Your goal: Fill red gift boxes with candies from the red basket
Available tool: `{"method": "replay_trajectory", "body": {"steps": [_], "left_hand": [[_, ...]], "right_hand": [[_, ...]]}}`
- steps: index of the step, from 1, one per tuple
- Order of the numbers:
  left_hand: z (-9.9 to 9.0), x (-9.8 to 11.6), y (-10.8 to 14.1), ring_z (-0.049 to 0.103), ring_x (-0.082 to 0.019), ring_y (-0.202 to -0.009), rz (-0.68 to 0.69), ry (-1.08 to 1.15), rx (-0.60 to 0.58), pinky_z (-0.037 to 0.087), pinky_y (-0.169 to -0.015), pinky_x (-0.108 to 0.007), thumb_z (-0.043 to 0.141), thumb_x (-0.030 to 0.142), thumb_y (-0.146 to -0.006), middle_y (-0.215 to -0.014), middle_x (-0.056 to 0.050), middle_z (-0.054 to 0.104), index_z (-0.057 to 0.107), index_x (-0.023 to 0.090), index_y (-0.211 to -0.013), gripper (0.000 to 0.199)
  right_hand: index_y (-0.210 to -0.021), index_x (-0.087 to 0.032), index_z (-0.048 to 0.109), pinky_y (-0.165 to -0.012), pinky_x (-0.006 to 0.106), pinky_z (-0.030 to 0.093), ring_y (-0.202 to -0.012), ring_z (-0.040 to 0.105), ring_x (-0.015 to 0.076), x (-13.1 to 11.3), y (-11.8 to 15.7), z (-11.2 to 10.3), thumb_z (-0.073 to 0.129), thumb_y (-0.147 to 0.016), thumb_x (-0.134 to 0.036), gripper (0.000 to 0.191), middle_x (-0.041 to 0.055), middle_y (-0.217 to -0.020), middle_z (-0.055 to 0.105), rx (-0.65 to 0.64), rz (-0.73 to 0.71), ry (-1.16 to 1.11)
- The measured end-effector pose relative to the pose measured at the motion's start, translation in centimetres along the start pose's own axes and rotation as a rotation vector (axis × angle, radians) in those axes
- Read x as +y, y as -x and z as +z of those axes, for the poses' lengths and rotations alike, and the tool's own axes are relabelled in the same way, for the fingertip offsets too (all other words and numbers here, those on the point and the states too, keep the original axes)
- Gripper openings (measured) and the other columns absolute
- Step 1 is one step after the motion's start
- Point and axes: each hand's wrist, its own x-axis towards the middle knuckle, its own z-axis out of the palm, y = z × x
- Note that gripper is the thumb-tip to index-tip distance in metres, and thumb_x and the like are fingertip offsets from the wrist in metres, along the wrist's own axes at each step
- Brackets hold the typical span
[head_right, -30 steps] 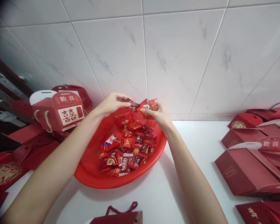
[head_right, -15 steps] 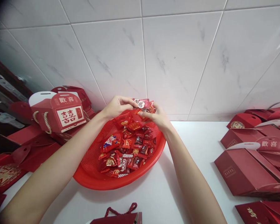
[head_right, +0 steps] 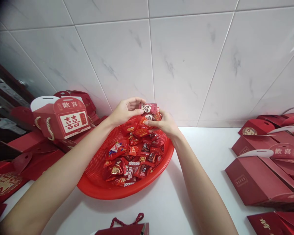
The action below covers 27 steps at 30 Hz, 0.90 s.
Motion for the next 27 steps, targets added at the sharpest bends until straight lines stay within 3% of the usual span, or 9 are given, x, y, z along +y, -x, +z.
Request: {"method": "replay_trajectory", "body": {"steps": [3, 6, 9, 11, 13, 17, 19, 24, 27], "left_hand": [[-0.2, -0.3, -0.3, 0.068, -0.017, -0.097, -0.022, -0.008, 0.059, 0.052, -0.095, -0.035, 0.070, 0.019, -0.077, -0.110, -0.009, 0.073, 0.065, 0.013, -0.117, 0.040], [-0.9, -1.1, -0.6, 0.069, -0.018, -0.095, -0.087, -0.080, 0.189, 0.053, -0.094, -0.036, 0.066, 0.015, -0.076, -0.105, -0.009, 0.075, 0.067, 0.013, -0.114, 0.038], [-2.0, -2.0, -0.8, 0.068, -0.022, -0.098, -0.211, -0.278, 0.308, 0.053, -0.095, -0.037, 0.065, 0.013, -0.070, -0.106, -0.009, 0.076, 0.071, 0.016, -0.103, 0.033], [-2.7, -2.2, -0.6, 0.068, -0.024, -0.099, -0.283, -0.432, 0.297, 0.052, -0.094, -0.037, 0.064, 0.014, -0.068, -0.106, -0.009, 0.076, 0.074, 0.017, -0.095, 0.029], [-3.0, -2.0, -0.4, 0.069, -0.024, -0.092, -0.347, -0.512, 0.109, 0.053, -0.087, -0.035, 0.062, 0.017, -0.068, -0.098, -0.008, 0.078, 0.077, 0.018, -0.088, 0.025], [-1.7, -1.2, 0.3, 0.070, -0.019, -0.080, -0.440, -0.435, -0.662, 0.052, -0.074, -0.024, 0.067, 0.022, -0.061, -0.082, 0.000, 0.079, 0.080, 0.022, -0.081, 0.024], [-0.2, -1.1, 0.6, 0.070, -0.018, -0.077, -0.468, -0.436, -0.915, 0.050, -0.070, -0.022, 0.075, 0.025, -0.053, -0.078, 0.003, 0.079, 0.081, 0.025, -0.077, 0.025], [3.7, -1.6, 1.2, 0.062, -0.019, -0.062, -0.517, -0.671, -1.029, 0.048, -0.061, -0.027, 0.084, 0.027, -0.043, -0.063, 0.000, 0.074, 0.075, 0.023, -0.054, 0.015], [4.8, -1.8, 1.4, 0.062, -0.019, -0.061, -0.563, -0.606, -1.087, 0.049, -0.062, -0.029, 0.085, 0.030, -0.043, -0.062, -0.002, 0.073, 0.074, 0.022, -0.051, 0.016]], "right_hand": [[-0.107, -0.022, 0.068, -0.069, 0.036, 0.061, -0.081, 0.068, 0.0198, 0.0, 0.1, 0.0, 0.086, -0.064, -0.029, 0.047, 0.0032, -0.095, 0.073, -0.003, 0.017, 0.001], [-0.100, -0.021, 0.068, -0.067, 0.035, 0.060, -0.078, 0.068, 0.0193, 0.1, 0.0, 0.0, 0.086, -0.065, -0.030, 0.040, 0.0038, -0.092, 0.074, -0.005, 0.027, 0.035], [-0.093, -0.020, 0.067, -0.064, 0.034, 0.059, -0.073, 0.068, 0.0184, 0.2, -0.1, -0.1, 0.087, -0.063, -0.031, 0.039, 0.0040, -0.089, 0.074, -0.008, 0.039, 0.046], [-0.093, -0.020, 0.066, -0.062, 0.034, 0.059, -0.071, 0.068, 0.0184, 0.2, -0.2, -0.1, 0.089, -0.061, -0.032, 0.041, 0.0038, -0.087, 0.074, -0.003, 0.043, 0.041], [-0.092, -0.020, 0.066, -0.062, 0.034, 0.058, -0.071, 0.068, 0.0187, 0.2, -0.2, -0.2, 0.089, -0.060, -0.033, 0.042, 0.0036, -0.086, 0.074, 0.003, 0.039, 0.035], [-0.090, -0.020, 0.066, -0.062, 0.034, 0.058, -0.071, 0.067, 0.0187, 0.0, -0.1, -0.1, 0.089, -0.060, -0.035, 0.040, 0.0038, -0.085, 0.073, 0.008, 0.029, 0.037], [-0.088, -0.019, 0.066, -0.063, 0.035, 0.058, -0.072, 0.067, 0.0189, 0.0, 0.0, 0.0, 0.088, -0.061, -0.035, 0.039, 0.0040, -0.085, 0.073, 0.016, 0.029, 0.049], [-0.090, -0.019, 0.066, -0.064, 0.034, 0.059, -0.076, 0.068, 0.0197, -0.2, 0.2, 0.1, 0.086, -0.063, -0.034, 0.036, 0.0054, -0.089, 0.074, 0.020, 0.034, 0.062], [-0.091, -0.020, 0.066, -0.064, 0.035, 0.059, -0.076, 0.069, 0.0205, -0.2, 0.2, 0.1, 0.088, -0.061, -0.035, 0.039, 0.0047, -0.088, 0.074, 0.021, 0.038, 0.061]]}}
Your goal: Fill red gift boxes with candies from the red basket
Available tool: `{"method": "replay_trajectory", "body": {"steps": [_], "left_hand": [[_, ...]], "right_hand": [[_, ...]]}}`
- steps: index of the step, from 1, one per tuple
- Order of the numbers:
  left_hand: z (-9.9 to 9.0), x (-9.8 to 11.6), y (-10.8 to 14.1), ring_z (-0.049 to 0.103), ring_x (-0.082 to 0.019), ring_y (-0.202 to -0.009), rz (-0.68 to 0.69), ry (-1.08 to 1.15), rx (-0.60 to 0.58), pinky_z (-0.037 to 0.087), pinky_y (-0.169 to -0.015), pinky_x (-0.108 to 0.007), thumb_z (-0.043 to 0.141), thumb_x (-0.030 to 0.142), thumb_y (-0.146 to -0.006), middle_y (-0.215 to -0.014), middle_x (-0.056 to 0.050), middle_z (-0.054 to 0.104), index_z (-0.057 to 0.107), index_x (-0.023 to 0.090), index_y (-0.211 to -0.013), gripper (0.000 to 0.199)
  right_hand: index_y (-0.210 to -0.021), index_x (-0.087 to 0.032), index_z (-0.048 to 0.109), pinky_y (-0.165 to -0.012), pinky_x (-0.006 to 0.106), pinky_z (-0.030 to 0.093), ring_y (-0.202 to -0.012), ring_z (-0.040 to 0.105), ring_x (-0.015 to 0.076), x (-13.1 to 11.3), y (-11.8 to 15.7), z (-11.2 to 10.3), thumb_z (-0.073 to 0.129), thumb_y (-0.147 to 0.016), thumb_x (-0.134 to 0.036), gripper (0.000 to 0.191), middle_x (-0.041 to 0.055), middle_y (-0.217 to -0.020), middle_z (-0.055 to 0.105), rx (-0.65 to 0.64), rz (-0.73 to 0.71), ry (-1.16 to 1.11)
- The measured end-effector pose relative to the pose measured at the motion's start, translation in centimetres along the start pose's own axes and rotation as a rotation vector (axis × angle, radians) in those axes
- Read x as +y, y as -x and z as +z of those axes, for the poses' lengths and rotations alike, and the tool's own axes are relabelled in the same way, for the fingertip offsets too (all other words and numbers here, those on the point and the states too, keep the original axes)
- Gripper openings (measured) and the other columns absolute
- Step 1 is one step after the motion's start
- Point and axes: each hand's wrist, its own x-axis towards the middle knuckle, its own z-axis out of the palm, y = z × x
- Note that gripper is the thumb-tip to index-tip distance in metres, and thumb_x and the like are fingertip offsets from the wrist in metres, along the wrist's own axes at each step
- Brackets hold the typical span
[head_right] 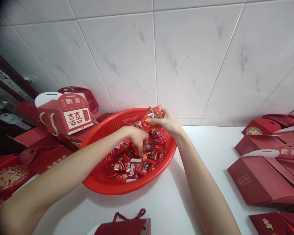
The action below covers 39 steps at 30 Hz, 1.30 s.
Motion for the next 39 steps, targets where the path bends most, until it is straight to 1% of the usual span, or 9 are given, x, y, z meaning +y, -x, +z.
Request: {"method": "replay_trajectory", "body": {"steps": [5, 12, 16, 19, 21, 25, 27, 32, 39], "left_hand": [[0.5, 1.1, 0.2, 0.064, -0.021, -0.064, 0.023, 0.060, -0.098, 0.051, -0.063, -0.029, 0.090, 0.028, -0.035, -0.061, -0.001, 0.073, 0.072, 0.022, -0.049, 0.023], [1.4, 4.0, 0.6, 0.057, -0.022, -0.053, 0.033, -0.224, 0.061, 0.049, -0.064, -0.037, 0.086, 0.018, -0.046, -0.050, -0.001, 0.063, 0.059, 0.021, -0.038, 0.028], [0.2, 3.2, 2.2, 0.060, -0.021, -0.057, 0.103, -0.143, 0.013, 0.048, -0.062, -0.034, 0.079, 0.016, -0.055, -0.055, 0.000, 0.067, 0.067, 0.021, -0.049, 0.014], [-1.4, 1.6, 5.2, 0.067, -0.020, -0.069, 0.235, 0.110, -0.007, 0.051, -0.067, -0.030, 0.081, 0.022, -0.057, -0.069, 0.001, 0.074, 0.074, 0.022, -0.068, 0.013], [-2.3, 0.7, 7.3, 0.069, -0.020, -0.075, 0.350, 0.323, 0.106, 0.053, -0.072, -0.031, 0.084, 0.029, -0.059, -0.077, -0.001, 0.077, 0.075, 0.021, -0.081, 0.025], [-2.9, -0.1, 8.2, 0.070, -0.020, -0.086, 0.503, 0.562, 0.740, 0.054, -0.082, -0.034, 0.085, 0.039, -0.064, -0.094, -0.005, 0.077, 0.074, 0.017, -0.095, 0.040], [-2.9, -0.4, 6.8, 0.070, -0.021, -0.091, 0.543, 0.588, 0.903, 0.054, -0.086, -0.036, 0.083, 0.041, -0.067, -0.099, -0.007, 0.077, 0.075, 0.015, -0.099, 0.042], [-2.8, -1.3, 3.6, 0.071, -0.023, -0.094, 0.504, 0.514, 0.956, 0.055, -0.089, -0.039, 0.076, 0.037, -0.075, -0.102, -0.010, 0.078, 0.077, 0.013, -0.104, 0.038], [-3.0, -1.3, 3.9, 0.069, -0.022, -0.102, 0.414, 0.326, 0.987, 0.053, -0.093, -0.037, 0.067, 0.035, -0.085, -0.115, -0.008, 0.076, 0.075, 0.018, -0.116, 0.036]], "right_hand": [[-0.092, -0.019, 0.067, -0.064, 0.036, 0.058, -0.074, 0.069, 0.0207, 0.1, -0.2, -0.1, 0.088, -0.060, -0.034, 0.041, 0.0043, -0.087, 0.074, 0.000, 0.006, -0.009], [-0.090, -0.019, 0.066, -0.061, 0.034, 0.057, -0.073, 0.069, 0.0206, 0.2, -0.2, -0.2, 0.087, -0.061, -0.030, 0.037, 0.0034, -0.083, 0.074, 0.001, 0.021, -0.019], [-0.091, -0.019, 0.065, -0.063, 0.034, 0.058, -0.075, 0.069, 0.0204, 0.0, -0.1, -0.1, 0.085, -0.063, -0.030, 0.036, 0.0043, -0.087, 0.075, -0.003, -0.002, -0.009], [-0.090, -0.020, 0.065, -0.065, 0.035, 0.058, -0.074, 0.068, 0.0197, 0.1, -0.1, 0.0, 0.086, -0.062, -0.032, 0.036, 0.0034, -0.086, 0.074, 0.008, -0.023, -0.007], [-0.090, -0.021, 0.065, -0.067, 0.037, 0.059, -0.073, 0.068, 0.0198, 0.3, -0.3, -0.1, 0.086, -0.061, -0.031, 0.037, 0.0022, -0.085, 0.073, 0.001, -0.033, -0.025], [-0.091, -0.021, 0.064, -0.063, 0.035, 0.059, -0.072, 0.068, 0.0193, 0.4, -0.4, -0.1, 0.087, -0.058, -0.026, 0.040, 0.0003, -0.083, 0.071, -0.023, -0.024, -0.043], [-0.094, -0.020, 0.065, -0.063, 0.034, 0.059, -0.075, 0.068, 0.0190, 0.3, -0.3, -0.1, 0.088, -0.059, -0.026, 0.042, 0.0009, -0.085, 0.071, -0.051, 0.002, -0.039], [-0.100, -0.018, 0.066, -0.069, 0.036, 0.061, -0.078, 0.067, 0.0181, 0.3, -0.4, -0.2, 0.090, -0.063, -0.029, 0.046, 0.0027, -0.088, 0.070, -0.105, 0.022, -0.036], [-0.100, -0.017, 0.068, -0.068, 0.033, 0.062, -0.073, 0.066, 0.0153, 0.4, -0.6, -0.3, 0.090, -0.064, -0.031, 0.045, 0.0025, -0.088, 0.070, -0.092, 0.019, -0.050]]}}
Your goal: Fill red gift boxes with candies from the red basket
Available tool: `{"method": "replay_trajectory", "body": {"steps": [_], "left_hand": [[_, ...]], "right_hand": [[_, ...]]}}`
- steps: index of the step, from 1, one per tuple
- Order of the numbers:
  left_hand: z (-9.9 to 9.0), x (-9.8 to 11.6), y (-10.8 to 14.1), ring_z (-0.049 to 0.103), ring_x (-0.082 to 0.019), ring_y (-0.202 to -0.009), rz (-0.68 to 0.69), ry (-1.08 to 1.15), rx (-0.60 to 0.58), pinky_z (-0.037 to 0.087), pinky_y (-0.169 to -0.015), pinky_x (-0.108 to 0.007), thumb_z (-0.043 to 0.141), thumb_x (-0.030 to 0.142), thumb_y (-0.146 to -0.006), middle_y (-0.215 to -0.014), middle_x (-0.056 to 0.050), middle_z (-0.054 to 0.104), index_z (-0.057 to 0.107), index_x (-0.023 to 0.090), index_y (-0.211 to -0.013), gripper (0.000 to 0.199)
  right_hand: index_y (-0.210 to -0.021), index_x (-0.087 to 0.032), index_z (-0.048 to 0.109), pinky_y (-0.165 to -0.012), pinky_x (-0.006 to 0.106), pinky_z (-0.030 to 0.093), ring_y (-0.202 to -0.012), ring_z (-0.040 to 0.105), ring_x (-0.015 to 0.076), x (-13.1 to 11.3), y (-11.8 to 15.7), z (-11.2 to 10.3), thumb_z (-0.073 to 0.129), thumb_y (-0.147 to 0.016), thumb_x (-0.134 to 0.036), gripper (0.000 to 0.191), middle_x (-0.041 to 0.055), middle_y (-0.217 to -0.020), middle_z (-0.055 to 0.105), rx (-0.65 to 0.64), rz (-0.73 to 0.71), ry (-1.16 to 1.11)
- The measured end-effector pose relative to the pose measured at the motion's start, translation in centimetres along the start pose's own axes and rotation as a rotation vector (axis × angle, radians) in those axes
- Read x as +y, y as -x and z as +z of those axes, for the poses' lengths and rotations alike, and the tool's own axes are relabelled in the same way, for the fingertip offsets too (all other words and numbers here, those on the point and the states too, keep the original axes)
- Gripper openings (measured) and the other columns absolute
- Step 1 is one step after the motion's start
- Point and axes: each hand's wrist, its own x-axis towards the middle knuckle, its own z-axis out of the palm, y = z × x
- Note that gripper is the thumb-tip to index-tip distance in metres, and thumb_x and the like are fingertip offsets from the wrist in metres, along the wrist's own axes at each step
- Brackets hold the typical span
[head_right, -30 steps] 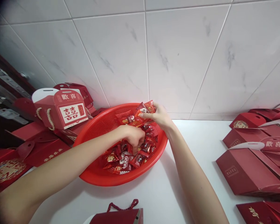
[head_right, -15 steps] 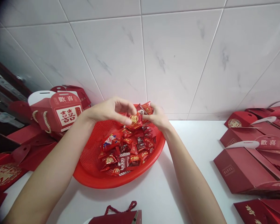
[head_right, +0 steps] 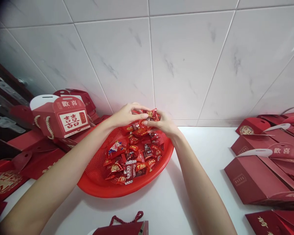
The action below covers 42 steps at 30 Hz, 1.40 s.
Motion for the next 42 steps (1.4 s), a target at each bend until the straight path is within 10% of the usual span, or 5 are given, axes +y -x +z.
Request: {"method": "replay_trajectory", "body": {"steps": [18, 28, 42], "left_hand": [[1.4, -0.6, -0.2, 0.062, -0.023, -0.123, 0.150, 0.006, -0.039, 0.046, -0.106, -0.038, 0.049, 0.042, -0.098, -0.134, -0.006, 0.068, 0.063, 0.024, -0.132, 0.041], [2.3, -0.3, -0.1, 0.057, -0.024, -0.132, 0.113, -0.135, 0.124, 0.043, -0.113, -0.040, 0.044, 0.039, -0.103, -0.143, -0.011, 0.061, 0.053, 0.017, -0.139, 0.043], [2.1, -0.4, -0.1, 0.057, -0.024, -0.129, 0.095, -0.099, 0.125, 0.043, -0.112, -0.040, 0.044, 0.040, -0.100, -0.140, -0.008, 0.064, 0.057, 0.020, -0.136, 0.043]], "right_hand": [[-0.093, -0.018, 0.073, -0.063, 0.026, 0.063, -0.080, 0.064, 0.0159, 0.8, -0.9, -1.1, 0.082, -0.076, -0.050, 0.038, 0.0066, -0.088, 0.068, 0.019, 0.030, -0.243], [-0.087, -0.020, 0.071, -0.075, 0.033, 0.064, -0.086, 0.066, 0.0187, 0.3, -1.1, -1.2, 0.077, -0.076, -0.029, 0.015, 0.0044, -0.086, 0.071, 0.043, 0.092, -0.343], [-0.094, -0.021, 0.072, -0.086, 0.037, 0.062, -0.106, 0.065, 0.0218, 0.2, -0.3, -0.8, 0.087, -0.068, -0.028, 0.031, 0.0058, -0.104, 0.071, -0.027, 0.001, -0.258]]}}
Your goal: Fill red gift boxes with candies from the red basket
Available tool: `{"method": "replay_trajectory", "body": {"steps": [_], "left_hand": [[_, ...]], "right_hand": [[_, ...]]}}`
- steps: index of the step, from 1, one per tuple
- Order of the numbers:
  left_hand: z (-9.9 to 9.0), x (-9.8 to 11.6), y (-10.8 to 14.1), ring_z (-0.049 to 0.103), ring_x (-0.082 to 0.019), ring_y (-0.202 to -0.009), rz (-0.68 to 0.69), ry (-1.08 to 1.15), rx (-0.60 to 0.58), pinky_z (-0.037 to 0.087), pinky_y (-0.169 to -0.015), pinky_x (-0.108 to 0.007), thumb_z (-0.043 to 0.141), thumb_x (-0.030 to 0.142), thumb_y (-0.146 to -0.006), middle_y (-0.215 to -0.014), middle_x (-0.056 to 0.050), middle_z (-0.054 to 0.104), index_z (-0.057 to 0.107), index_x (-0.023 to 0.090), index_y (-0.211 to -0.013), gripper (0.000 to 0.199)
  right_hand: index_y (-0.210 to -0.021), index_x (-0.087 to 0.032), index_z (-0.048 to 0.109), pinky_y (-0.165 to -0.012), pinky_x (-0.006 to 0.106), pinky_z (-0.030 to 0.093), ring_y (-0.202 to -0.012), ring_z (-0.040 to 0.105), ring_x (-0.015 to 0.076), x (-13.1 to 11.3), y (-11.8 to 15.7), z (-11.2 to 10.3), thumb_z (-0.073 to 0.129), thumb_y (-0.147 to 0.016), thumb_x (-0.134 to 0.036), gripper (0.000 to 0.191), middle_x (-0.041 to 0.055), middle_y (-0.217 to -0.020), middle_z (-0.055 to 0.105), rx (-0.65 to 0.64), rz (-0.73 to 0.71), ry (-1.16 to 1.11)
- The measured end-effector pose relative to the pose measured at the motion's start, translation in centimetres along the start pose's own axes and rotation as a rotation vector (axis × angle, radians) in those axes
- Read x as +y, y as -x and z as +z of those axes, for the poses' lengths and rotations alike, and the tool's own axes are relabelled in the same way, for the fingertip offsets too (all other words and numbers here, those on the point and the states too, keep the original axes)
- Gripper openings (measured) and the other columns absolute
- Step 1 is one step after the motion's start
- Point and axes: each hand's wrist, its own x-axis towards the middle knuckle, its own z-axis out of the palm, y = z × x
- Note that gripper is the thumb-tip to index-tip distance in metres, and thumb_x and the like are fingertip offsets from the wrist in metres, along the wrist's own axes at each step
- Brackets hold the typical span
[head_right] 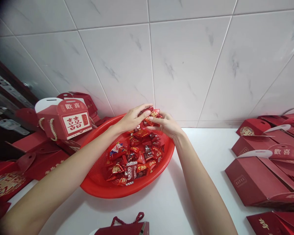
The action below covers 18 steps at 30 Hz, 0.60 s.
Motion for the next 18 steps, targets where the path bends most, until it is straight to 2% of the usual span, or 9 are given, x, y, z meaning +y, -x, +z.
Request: {"method": "replay_trajectory", "body": {"steps": [5, 12, 18], "left_hand": [[-0.10, -0.43, -0.01, 0.058, -0.025, -0.128, -0.053, 0.126, -0.022, 0.044, -0.111, -0.041, 0.047, 0.041, -0.098, -0.137, -0.007, 0.066, 0.059, 0.021, -0.135, 0.043], [-0.10, -0.70, -0.02, 0.059, -0.025, -0.127, -0.081, 0.194, -0.010, 0.044, -0.111, -0.041, 0.052, 0.044, -0.095, -0.135, -0.008, 0.067, 0.062, 0.020, -0.132, 0.046], [-0.44, -0.78, -0.06, 0.056, -0.023, -0.131, -0.068, 0.263, 0.004, 0.039, -0.116, -0.038, 0.047, 0.047, -0.097, -0.138, -0.007, 0.066, 0.065, 0.019, -0.128, 0.045]], "right_hand": [[-0.092, -0.020, 0.072, -0.086, 0.038, 0.063, -0.107, 0.066, 0.0233, -0.04, -0.09, 0.10, 0.087, -0.068, -0.027, 0.029, 0.0068, -0.103, 0.072, 0.002, 0.008, -0.007], [-0.091, -0.022, 0.074, -0.078, 0.031, 0.064, -0.098, 0.067, 0.0192, -0.03, -0.07, 0.23, 0.088, -0.065, -0.025, 0.030, 0.0037, -0.098, 0.072, 0.027, 0.011, -0.063], [-0.100, -0.023, 0.073, -0.083, 0.035, 0.062, -0.098, 0.069, 0.0190, -0.03, 0.11, 0.33, 0.086, -0.069, -0.025, 0.034, 0.0038, -0.100, 0.073, 0.013, -0.001, -0.024]]}}
